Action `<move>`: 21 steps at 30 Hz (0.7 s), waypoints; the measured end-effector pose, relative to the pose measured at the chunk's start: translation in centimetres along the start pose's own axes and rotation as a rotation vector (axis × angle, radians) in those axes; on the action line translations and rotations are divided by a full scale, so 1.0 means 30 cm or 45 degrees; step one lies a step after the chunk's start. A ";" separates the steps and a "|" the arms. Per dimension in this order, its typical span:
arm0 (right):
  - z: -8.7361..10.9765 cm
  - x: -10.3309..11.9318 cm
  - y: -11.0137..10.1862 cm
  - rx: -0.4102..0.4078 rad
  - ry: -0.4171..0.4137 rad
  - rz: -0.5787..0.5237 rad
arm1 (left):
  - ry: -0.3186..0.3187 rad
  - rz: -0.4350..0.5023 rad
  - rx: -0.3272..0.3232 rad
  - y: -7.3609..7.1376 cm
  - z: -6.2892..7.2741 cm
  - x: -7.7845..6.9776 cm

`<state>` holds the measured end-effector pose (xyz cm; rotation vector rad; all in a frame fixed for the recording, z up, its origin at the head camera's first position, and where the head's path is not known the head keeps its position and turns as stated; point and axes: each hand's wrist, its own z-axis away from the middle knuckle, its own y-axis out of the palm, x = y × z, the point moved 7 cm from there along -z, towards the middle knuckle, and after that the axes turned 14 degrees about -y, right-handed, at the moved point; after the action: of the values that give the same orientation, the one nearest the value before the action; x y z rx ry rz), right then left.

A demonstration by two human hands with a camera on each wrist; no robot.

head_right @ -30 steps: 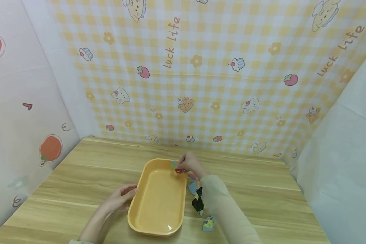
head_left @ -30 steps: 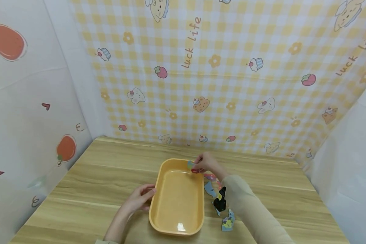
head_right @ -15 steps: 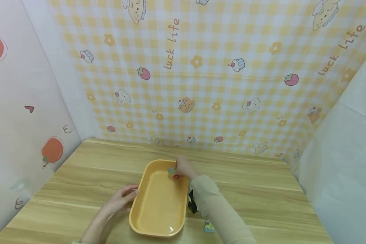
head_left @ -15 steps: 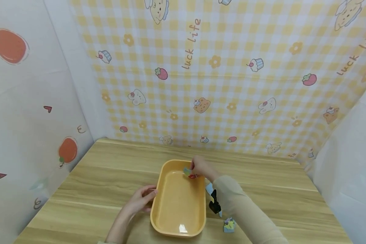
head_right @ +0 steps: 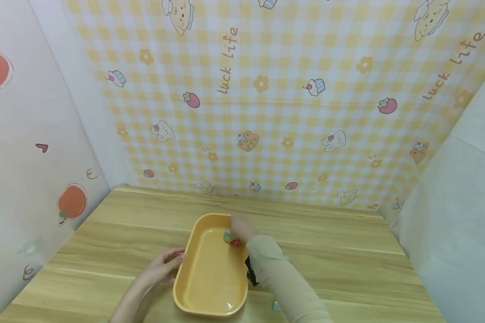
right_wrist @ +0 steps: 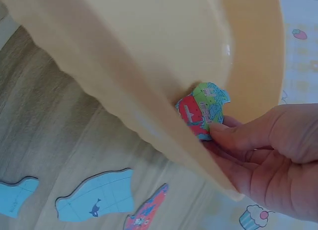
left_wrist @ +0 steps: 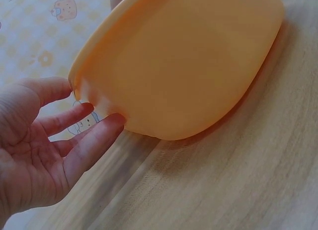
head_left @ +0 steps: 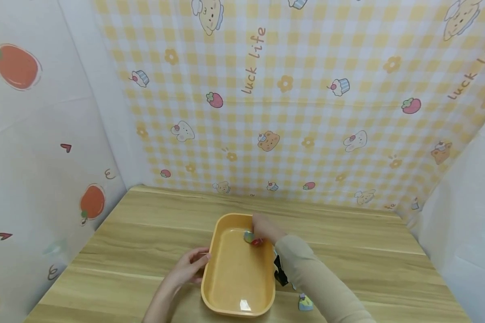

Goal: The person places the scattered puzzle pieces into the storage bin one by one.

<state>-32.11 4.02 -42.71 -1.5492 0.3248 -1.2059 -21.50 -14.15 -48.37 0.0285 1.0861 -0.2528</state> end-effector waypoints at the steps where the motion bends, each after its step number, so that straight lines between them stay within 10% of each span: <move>1: 0.000 -0.001 0.002 -0.003 0.000 0.019 | 0.000 0.002 0.003 0.001 0.000 0.000; 21: -0.015 0.004 0.025 -0.012 -0.090 0.132 | 0.019 -0.001 0.008 0.008 0.003 -0.004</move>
<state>-32.14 3.39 -43.34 -1.5600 0.3604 -1.0684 -21.44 -13.92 -48.24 0.0357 1.1003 -0.2567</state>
